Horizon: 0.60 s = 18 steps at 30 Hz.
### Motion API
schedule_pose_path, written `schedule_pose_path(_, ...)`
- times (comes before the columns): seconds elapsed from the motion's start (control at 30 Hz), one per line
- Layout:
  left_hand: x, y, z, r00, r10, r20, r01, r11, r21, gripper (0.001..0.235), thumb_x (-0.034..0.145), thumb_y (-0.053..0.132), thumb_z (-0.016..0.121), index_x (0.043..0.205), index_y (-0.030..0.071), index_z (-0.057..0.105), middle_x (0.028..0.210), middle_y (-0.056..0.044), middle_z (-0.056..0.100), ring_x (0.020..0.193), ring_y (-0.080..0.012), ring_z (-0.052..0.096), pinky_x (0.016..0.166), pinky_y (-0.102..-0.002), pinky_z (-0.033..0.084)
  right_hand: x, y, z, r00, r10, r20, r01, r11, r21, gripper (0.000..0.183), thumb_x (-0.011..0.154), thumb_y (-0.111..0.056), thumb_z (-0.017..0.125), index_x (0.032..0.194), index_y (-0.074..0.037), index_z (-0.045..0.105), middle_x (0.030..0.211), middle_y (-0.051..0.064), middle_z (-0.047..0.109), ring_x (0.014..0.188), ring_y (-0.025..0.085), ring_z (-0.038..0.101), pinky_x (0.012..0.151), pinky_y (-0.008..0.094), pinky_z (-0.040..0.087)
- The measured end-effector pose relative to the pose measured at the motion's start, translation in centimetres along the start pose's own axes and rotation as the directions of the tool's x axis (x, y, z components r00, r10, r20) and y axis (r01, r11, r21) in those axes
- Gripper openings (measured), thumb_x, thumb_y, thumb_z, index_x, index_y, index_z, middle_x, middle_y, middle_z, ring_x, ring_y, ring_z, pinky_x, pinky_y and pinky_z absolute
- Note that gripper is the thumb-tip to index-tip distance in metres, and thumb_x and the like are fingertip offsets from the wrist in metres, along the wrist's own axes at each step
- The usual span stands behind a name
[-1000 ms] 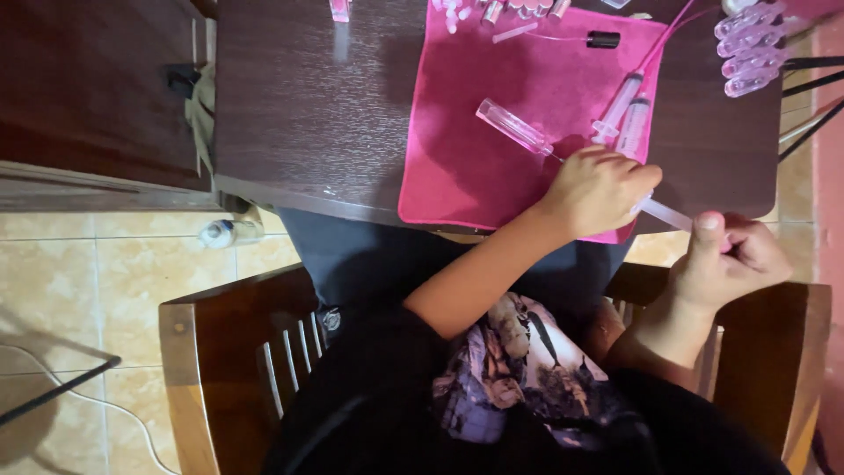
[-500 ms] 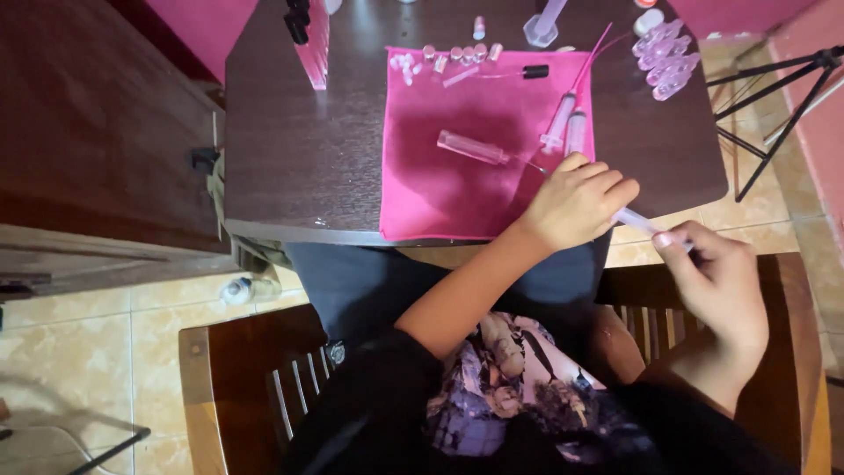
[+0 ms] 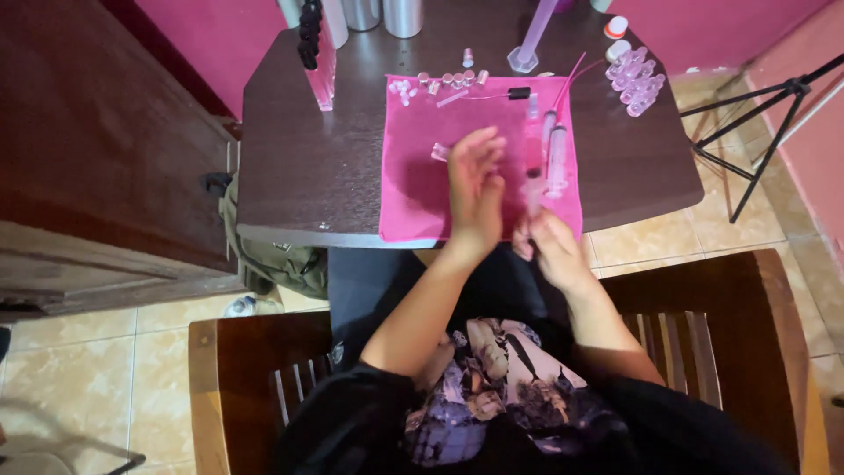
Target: Filling small plastic tubes with pink liquid using a syringe and capping them.
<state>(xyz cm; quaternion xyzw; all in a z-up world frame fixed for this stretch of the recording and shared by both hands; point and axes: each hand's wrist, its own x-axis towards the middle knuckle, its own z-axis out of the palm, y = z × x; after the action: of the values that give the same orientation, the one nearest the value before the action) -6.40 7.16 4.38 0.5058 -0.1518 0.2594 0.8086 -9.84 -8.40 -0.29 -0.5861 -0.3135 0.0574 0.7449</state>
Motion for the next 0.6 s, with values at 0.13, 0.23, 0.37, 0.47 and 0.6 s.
schedule_pose_path(0.13, 0.0, 1.6, -1.3, 0.968, -0.227, 0.108, 0.24, 0.963, -0.124, 0.049, 0.115, 0.03, 0.042, 0.154, 0.0, 0.039, 0.153, -0.019, 0.046, 0.142, -0.0298, 0.045, 0.124, -0.05, 0.033, 1.7, 1.6, 2.0, 0.989, -0.022, 0.143, 0.034, 0.997, -0.076, 0.043, 0.115, -0.028, 0.031, 0.088, -0.003, 0.052, 0.061, 0.005, 0.055, 0.052, 0.015, 0.051, 0.056, 0.028, 0.044)
schedule_pose_path(0.23, 0.7, 2.1, -1.3, 0.914, -0.234, 0.331, 0.287, 0.951, -0.119, 0.035, 0.113, 0.03, 0.046, 0.119, 0.004, 0.068, 0.094, -0.015, 0.074, 0.05, -0.0132, 0.068, 0.04, -0.02, 0.05, 3.0, -0.3, 4.7, 0.996, -0.022, 0.088, 0.026, 0.999, -0.044, 0.035, 0.116, -0.03, 0.036, 0.093, -0.007, 0.049, 0.063, 0.005, 0.054, 0.057, 0.015, 0.052, 0.059, 0.03, 0.045)
schedule_pose_path(0.37, 1.6, -0.9, -1.7, 0.931, 0.176, 0.32, -0.253, 0.943, 0.217, 0.026, 0.107, 0.018, 0.059, 0.127, 0.003, 0.064, 0.104, -0.019, 0.072, 0.097, -0.0319, 0.072, 0.085, -0.042, 0.06, 5.7, -2.6, 6.4, 0.958, -0.204, -0.203, 0.001, 0.709, -0.705, 0.03, 0.109, -0.004, 0.051, 0.132, 0.016, 0.052, 0.12, 0.042, 0.059, 0.123, 0.055, 0.053, 0.112, 0.059, 0.039)
schedule_pose_path(0.47, 1.6, -1.6, -1.5, 0.913, 0.237, 0.332, -0.36, 0.851, 0.382, 0.027, 0.105, 0.021, 0.062, 0.125, 0.004, 0.063, 0.101, -0.019, 0.069, 0.1, -0.0398, 0.069, 0.089, -0.047, 0.058, 6.5, -2.0, 5.5, 0.904, -0.381, -0.193, 0.104, 0.635, -0.766, 0.018, 0.106, -0.002, 0.059, 0.12, 0.011, 0.057, 0.106, 0.033, 0.059, 0.105, 0.047, 0.056, 0.096, 0.054, 0.044)
schedule_pose_path(0.6, 1.9, 2.7, -1.0, 0.919, -0.203, 0.339, -0.016, 0.838, 0.545, 0.029, 0.105, 0.031, 0.043, 0.116, 0.007, 0.054, 0.105, -0.014, 0.07, 0.101, -0.0332, 0.07, 0.088, -0.044, 0.052, 6.3, -0.1, 3.8, 0.915, -0.229, -0.334, -0.062, 0.736, -0.674, 0.028, 0.113, -0.02, 0.048, 0.088, -0.009, 0.055, 0.079, 0.002, 0.053, 0.075, 0.014, 0.043, 0.065, 0.033, 0.034)
